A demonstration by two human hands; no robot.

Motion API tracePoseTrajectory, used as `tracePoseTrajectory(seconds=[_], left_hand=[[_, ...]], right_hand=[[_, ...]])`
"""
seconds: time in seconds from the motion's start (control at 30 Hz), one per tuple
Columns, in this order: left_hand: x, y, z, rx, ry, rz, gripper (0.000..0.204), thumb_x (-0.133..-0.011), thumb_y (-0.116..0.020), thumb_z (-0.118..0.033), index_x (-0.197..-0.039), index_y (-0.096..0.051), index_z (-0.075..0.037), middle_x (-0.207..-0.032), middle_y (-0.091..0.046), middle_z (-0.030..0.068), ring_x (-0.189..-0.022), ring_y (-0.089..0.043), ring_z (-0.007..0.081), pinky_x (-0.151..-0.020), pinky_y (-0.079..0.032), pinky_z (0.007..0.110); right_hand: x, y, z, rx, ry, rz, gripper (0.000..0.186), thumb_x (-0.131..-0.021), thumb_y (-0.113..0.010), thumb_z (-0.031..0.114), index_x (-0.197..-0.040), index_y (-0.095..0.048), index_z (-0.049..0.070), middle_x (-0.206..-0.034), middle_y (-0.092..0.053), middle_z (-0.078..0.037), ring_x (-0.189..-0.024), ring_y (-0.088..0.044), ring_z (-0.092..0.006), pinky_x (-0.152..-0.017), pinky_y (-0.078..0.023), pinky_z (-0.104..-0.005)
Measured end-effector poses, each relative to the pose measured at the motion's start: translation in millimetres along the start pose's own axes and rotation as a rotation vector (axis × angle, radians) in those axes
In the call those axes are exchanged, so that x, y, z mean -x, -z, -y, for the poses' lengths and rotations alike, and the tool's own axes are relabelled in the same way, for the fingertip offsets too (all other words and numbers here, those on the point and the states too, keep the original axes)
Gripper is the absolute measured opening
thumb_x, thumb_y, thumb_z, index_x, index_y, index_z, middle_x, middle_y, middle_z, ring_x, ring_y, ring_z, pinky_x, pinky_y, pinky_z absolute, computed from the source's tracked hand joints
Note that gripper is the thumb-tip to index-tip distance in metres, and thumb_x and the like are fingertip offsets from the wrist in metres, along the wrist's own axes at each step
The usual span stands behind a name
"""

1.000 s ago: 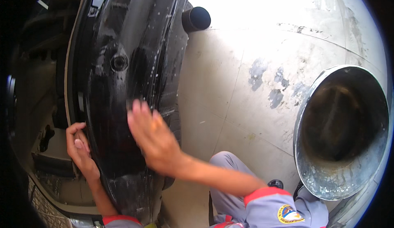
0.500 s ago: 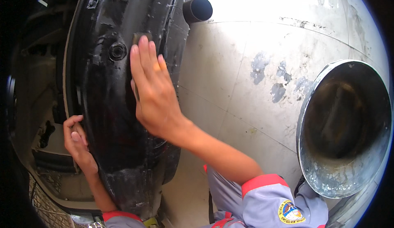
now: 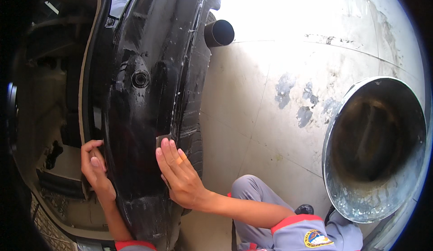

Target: The person sands the surface of a black car bumper with a piece of sandpaper, repeatedly dipping the sandpaper into a bucket of water.

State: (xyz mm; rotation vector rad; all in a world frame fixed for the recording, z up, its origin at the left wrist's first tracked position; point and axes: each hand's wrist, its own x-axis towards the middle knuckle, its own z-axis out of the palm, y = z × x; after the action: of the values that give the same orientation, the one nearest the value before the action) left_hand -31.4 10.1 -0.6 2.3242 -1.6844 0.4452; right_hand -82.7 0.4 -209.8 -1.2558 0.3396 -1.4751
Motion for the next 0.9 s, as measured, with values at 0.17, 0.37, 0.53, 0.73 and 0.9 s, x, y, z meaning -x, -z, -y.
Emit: tracePoseTrajectory(seconds=[0.17,0.37,0.53,0.73,0.9], left_hand=[[-1,-14,4,0.056,0.007,-0.031,0.053,-0.097,-0.047,-0.05,-0.107,-0.055,0.002,-0.066,-0.028,-0.0058,-0.061,-0.026,0.0044,-0.064,-0.032,0.021],[-2,-2,3,0.041,-0.022,-0.032,0.052,-0.097,-0.047,-0.049,-0.106,-0.055,0.002,-0.066,-0.028,-0.0061,-0.061,-0.025,0.0045,-0.06,-0.027,0.022],[0,-15,12,0.06,-0.015,-0.025,0.052,-0.097,-0.047,-0.049,-0.106,-0.056,0.001,-0.066,-0.029,-0.0059,-0.06,-0.025,0.0043,-0.055,-0.018,0.024],[-3,0,-2,0.021,-0.028,-0.037,0.053,-0.096,-0.048,-0.05,-0.107,-0.056,0.001,-0.066,-0.03,-0.006,-0.06,-0.026,0.0043,-0.055,-0.02,0.024],[2,-12,12,0.092,-0.003,-0.011,0.054,-0.095,-0.051,-0.051,-0.107,-0.056,0.002,-0.066,-0.03,-0.0062,-0.061,-0.027,0.0043,-0.055,-0.021,0.025]], right_hand=[[-81,28,-37,0.12,0.045,-0.128,0.058,-0.087,-0.049,-0.005,-0.143,-0.032,-0.009,-0.149,-0.029,-0.03,-0.137,-0.031,-0.0466,-0.11,-0.029,-0.0509],[1,-2,10,0.017,0.038,0.024,0.06,-0.082,-0.055,-0.002,-0.139,-0.038,-0.011,-0.146,-0.033,-0.034,-0.137,-0.033,-0.0454,-0.111,-0.028,-0.0506],[-83,22,-35,0.157,0.028,-0.143,0.058,-0.085,-0.047,-0.005,-0.141,-0.035,-0.01,-0.147,-0.03,-0.035,-0.138,-0.028,-0.049,-0.111,-0.026,-0.0515],[-1,-7,16,0.154,0.197,0.041,0.05,-0.084,-0.047,0.004,-0.132,-0.049,-0.009,-0.141,-0.045,-0.029,-0.134,-0.043,-0.0393,-0.11,-0.029,-0.0483],[-81,15,-13,0.26,0.043,-0.094,0.059,-0.082,-0.053,-0.001,-0.138,-0.039,-0.01,-0.146,-0.034,-0.031,-0.137,-0.033,-0.0435,-0.106,-0.03,-0.0547]])
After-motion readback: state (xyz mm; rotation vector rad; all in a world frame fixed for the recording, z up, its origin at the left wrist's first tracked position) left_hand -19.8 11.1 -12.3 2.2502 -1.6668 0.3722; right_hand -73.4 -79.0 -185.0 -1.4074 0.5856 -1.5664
